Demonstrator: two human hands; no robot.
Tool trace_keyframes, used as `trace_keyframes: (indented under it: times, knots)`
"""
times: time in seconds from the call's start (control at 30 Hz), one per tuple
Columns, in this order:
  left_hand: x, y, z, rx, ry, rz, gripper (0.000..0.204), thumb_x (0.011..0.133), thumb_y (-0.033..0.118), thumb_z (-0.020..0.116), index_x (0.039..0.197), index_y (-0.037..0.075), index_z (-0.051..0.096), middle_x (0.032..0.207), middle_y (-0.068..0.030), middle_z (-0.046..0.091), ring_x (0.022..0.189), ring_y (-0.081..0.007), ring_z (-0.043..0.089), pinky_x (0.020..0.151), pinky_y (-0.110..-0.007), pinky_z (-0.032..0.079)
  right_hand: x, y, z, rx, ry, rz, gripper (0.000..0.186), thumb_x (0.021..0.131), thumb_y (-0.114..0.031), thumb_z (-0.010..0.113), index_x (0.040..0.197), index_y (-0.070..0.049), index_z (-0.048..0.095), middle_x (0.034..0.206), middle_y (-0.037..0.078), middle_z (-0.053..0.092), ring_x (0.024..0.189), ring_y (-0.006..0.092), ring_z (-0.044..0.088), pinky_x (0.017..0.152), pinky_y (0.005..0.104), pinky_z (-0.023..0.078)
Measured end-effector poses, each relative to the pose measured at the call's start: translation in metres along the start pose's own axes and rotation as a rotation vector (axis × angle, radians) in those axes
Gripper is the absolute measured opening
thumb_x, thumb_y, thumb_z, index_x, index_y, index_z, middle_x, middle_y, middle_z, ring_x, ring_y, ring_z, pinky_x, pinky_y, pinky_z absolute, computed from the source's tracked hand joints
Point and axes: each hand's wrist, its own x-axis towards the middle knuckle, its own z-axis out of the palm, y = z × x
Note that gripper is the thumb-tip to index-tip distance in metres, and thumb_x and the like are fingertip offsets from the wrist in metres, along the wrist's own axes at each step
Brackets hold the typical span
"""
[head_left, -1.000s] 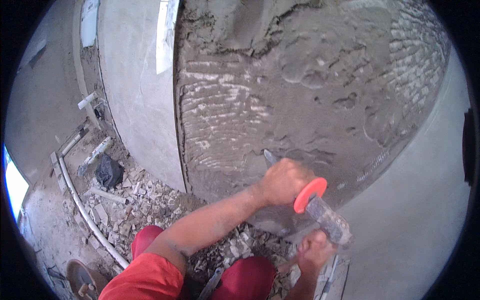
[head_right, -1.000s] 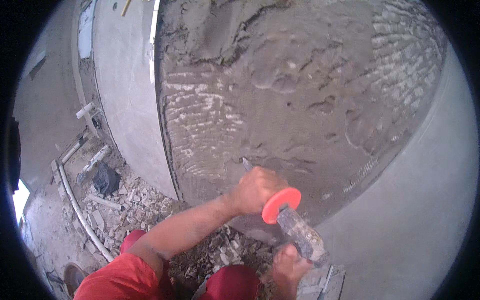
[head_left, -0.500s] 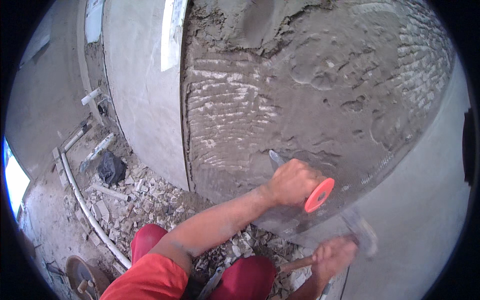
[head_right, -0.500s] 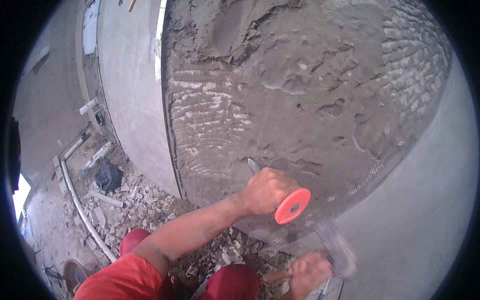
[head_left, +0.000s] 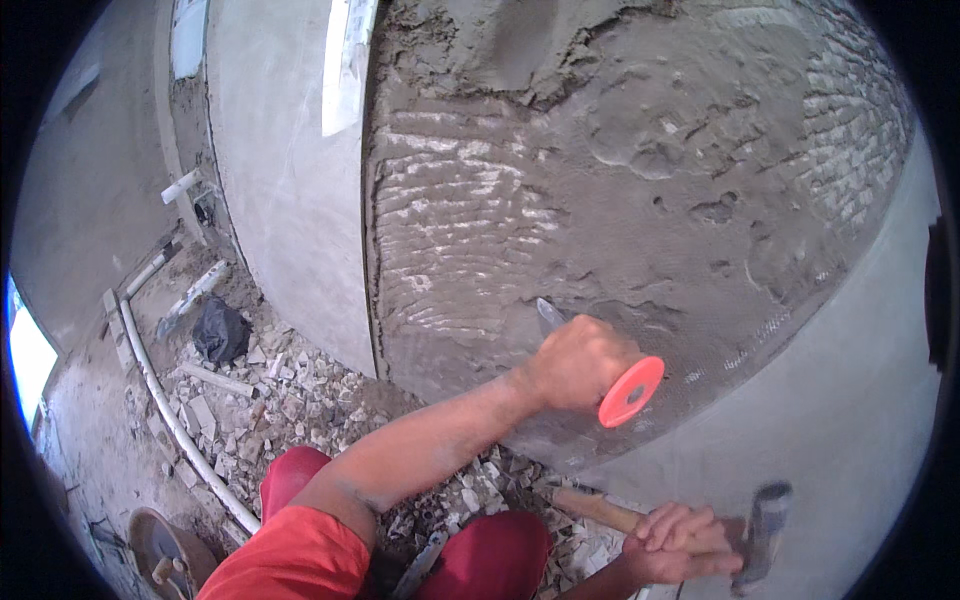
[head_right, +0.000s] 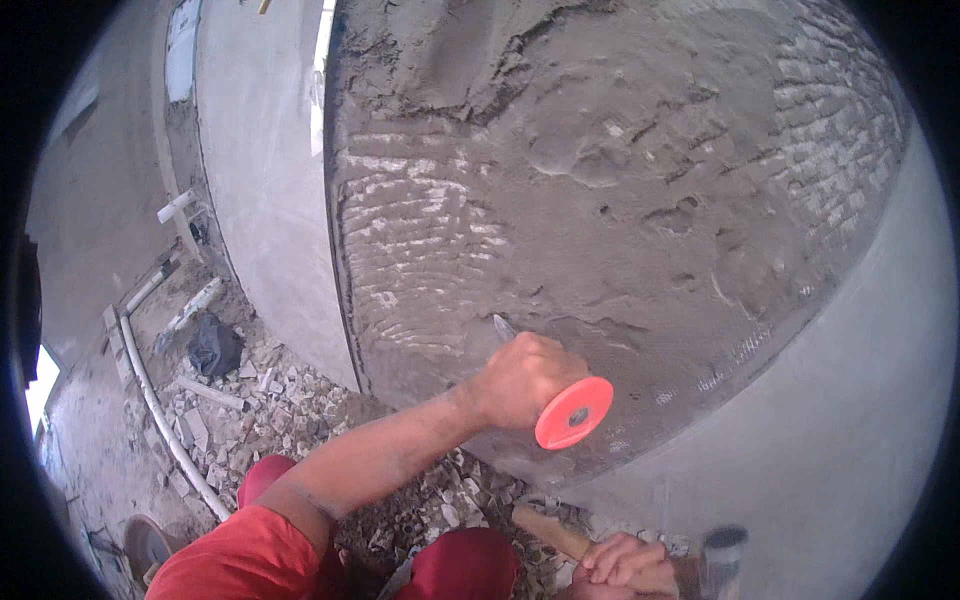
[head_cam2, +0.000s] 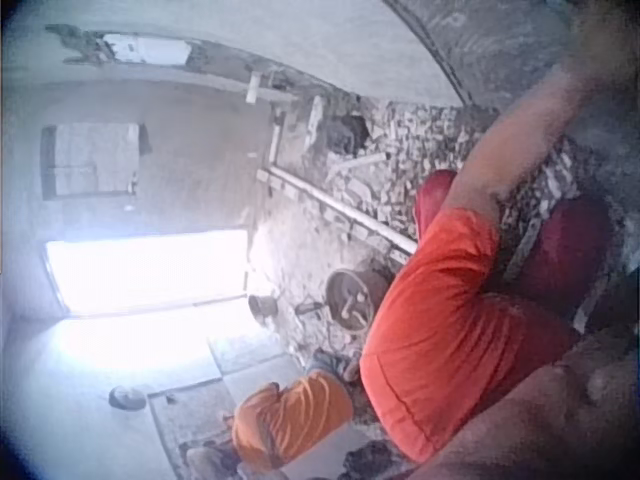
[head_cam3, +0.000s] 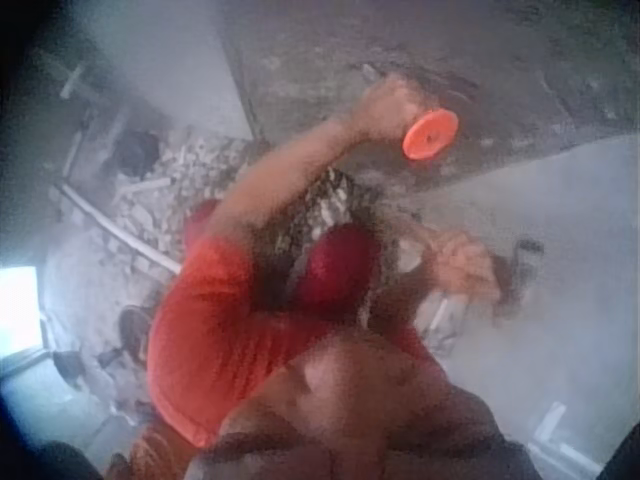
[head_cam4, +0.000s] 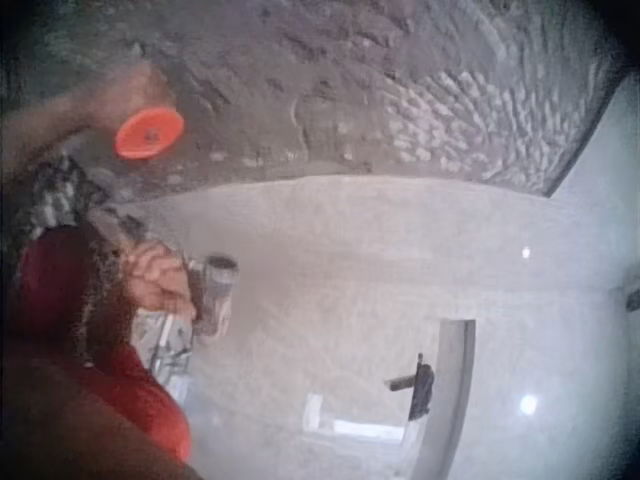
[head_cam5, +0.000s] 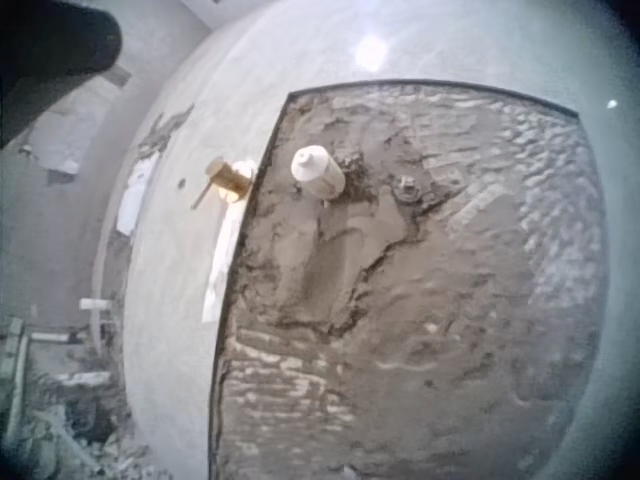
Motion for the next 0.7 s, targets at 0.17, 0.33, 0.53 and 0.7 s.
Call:
trace_keyframes:
  times: [0.17,0.33,0.53,0.7]
  knots:
    - [-0.006,-0.005,-0.003,-0.099,0.008,0.026,0.023,0.061,0.023,0.07,0.073,0.007,0.059,0.068,-0.006,0.058,0.061,-0.0281,0.06,0.055,-0.04,0.047,-0.01,0.052,-0.079,-1.271,-0.52,-0.465,0.049,0.103,-0.053,0.039,0.099,-0.005,0.052,0.059,0.003,0.04,0.038,0.0128,0.04,0.033,0.0255,0.04]
    - [-0.01,-0.005,-0.006,-0.087,0.048,0.059,0.023,0.06,0.023,0.07,0.072,0.006,0.059,0.067,-0.0068,0.059,0.059,-0.0286,0.06,0.054,-0.04,0.046,-0.015,0.005,-0.002,-0.71,-0.241,0.041,0.035,0.103,-0.04,0.048,0.106,-0.005,0.049,0.062,0.003,0.046,0.042,0.0108,0.043,0.034,0.0248,0.036]
    - [-0.006,-0.007,-0.007,-0.106,0.031,0.031,0.022,0.061,0.021,0.071,0.069,0.007,0.057,0.066,-0.0073,0.058,0.058,-0.0289,0.059,0.053,-0.04,0.046,-0.011,0.024,0.027,-0.618,-0.059,-0.007,0.039,0.102,-0.045,0.047,0.105,-0.007,0.049,0.06,0.002,0.045,0.04,0.0111,0.042,0.033,0.0258,0.038]
    - [-0.007,-0.006,-0.006,-0.068,0.059,0.019,0.022,0.061,0.022,0.071,0.069,0.007,0.057,0.065,-0.007,0.057,0.058,-0.0301,0.058,0.053,-0.04,0.046,-0.022,0.011,-0.008,-0.788,-0.147,0.176,0.042,0.102,-0.049,0.046,0.095,-0.008,0.049,0.057,0.002,0.043,0.039,0.012,0.041,0.035,0.0262,0.039]
